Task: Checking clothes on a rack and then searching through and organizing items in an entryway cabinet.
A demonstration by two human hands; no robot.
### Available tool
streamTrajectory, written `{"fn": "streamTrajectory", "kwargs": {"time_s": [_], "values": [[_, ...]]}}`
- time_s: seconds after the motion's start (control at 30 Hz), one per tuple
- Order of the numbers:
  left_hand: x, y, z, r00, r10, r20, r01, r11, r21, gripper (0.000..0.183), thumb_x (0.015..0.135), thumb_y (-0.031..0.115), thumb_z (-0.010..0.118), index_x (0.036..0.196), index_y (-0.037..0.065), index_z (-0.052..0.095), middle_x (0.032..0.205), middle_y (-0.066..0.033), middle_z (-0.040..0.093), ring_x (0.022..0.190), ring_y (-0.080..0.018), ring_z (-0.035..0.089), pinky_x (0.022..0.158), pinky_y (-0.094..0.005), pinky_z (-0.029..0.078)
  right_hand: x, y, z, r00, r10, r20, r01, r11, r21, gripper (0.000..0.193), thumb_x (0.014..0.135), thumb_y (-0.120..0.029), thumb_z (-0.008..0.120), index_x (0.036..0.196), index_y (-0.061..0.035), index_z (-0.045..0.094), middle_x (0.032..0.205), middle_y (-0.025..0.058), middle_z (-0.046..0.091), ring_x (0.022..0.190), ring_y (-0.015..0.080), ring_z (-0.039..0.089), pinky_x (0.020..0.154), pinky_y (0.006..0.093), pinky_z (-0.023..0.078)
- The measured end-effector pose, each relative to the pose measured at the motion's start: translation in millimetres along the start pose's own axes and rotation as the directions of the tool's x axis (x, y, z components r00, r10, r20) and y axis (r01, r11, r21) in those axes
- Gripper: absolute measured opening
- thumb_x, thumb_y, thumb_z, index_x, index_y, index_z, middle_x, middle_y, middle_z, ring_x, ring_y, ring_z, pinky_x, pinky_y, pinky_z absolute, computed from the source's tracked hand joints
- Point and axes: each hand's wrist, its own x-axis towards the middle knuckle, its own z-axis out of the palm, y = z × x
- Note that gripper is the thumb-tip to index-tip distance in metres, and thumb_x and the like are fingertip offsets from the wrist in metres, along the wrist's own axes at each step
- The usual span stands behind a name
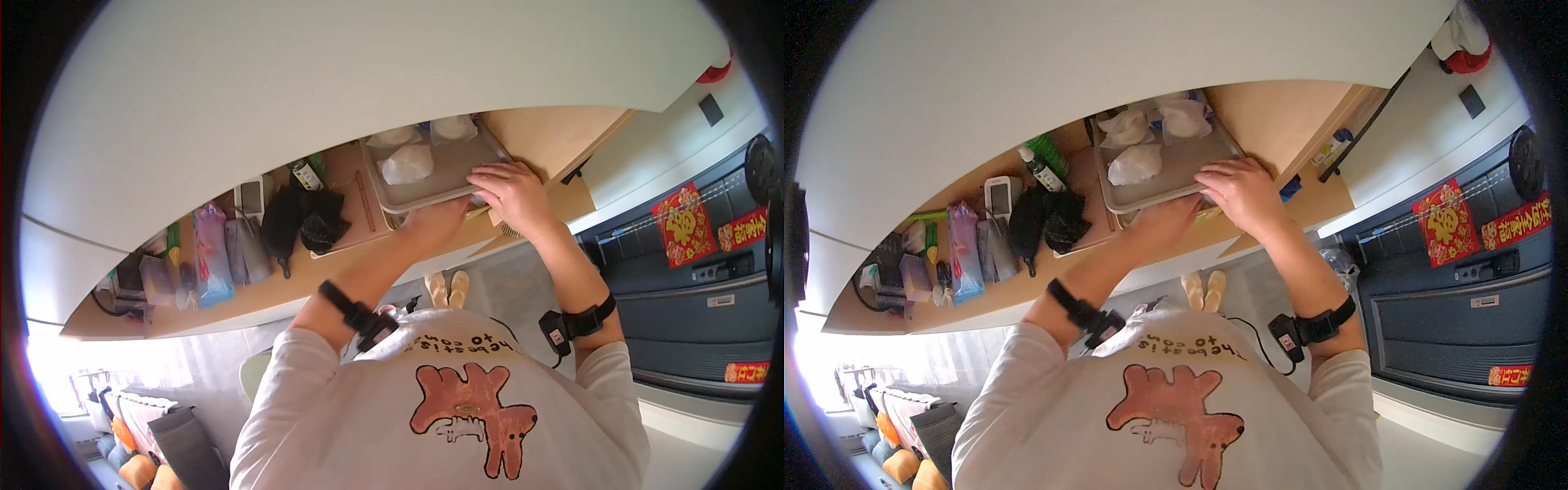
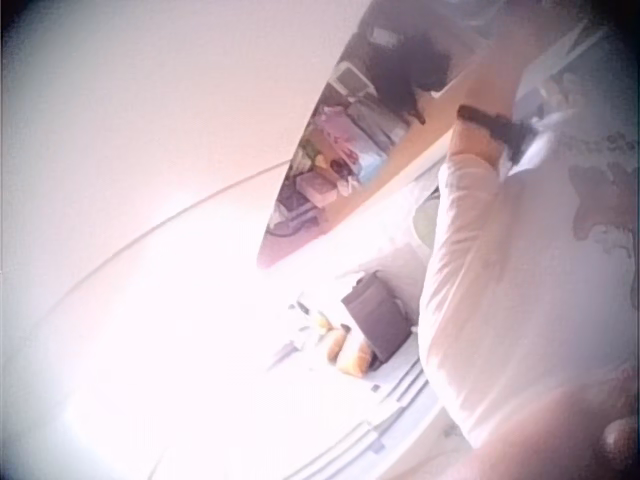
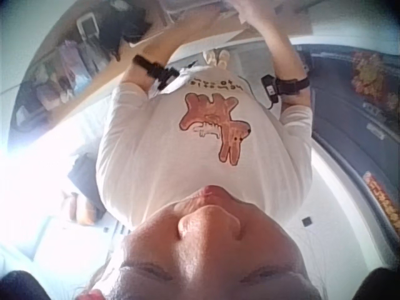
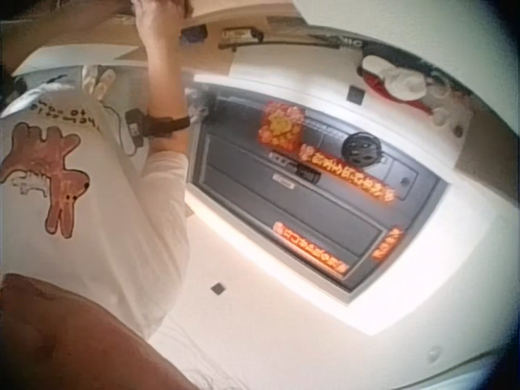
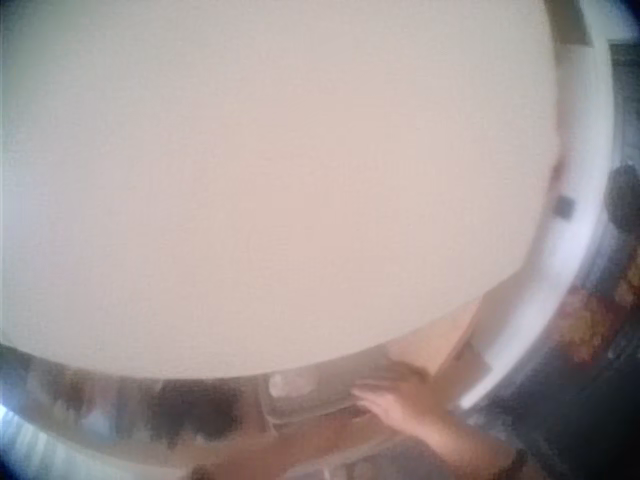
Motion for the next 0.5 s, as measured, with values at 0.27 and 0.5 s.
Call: {"fn": "streamTrajectory", "kwargs": {"time_s": [0.27, 0.5], "values": [[45, -19, 30, 0.973, -0.089, 0.213, 0.176, 0.884, -0.433, 0.029, 0.091, 0.026, 0.059, 0.114, 0.009, 0.062, 0.107, -0.0195, 0.065, 0.09, -0.0362, 0.063, 0.079, -0.0461, 0.05, 3, -3, -1, 0.999, 0.028, 0.027, -0.029, 0.999, 0.033, 0.024, 0.081, -0.016, 0.072, 0.103, -0.0091, 0.072, 0.108, 0.0074, 0.071, 0.102, 0.0261, 0.065, 0.09, 0.0386, 0.05], [24, -31, 12, 1.0, 0.02, 0.021, -0.012, 0.939, -0.344, 0.028, 0.088, 0.023, 0.06, 0.114, 0.012, 0.062, 0.105, -0.0194, 0.065, 0.086, -0.0357, 0.064, 0.077, -0.0452, 0.05, 0, -1, -2, 1.0, 0.018, -0.012, -0.017, 1.0, 0.016, 0.022, 0.081, -0.015, 0.071, 0.102, -0.0087, 0.073, 0.106, 0.0065, 0.071, 0.101, 0.0261, 0.065, 0.091, 0.0383, 0.05]]}}
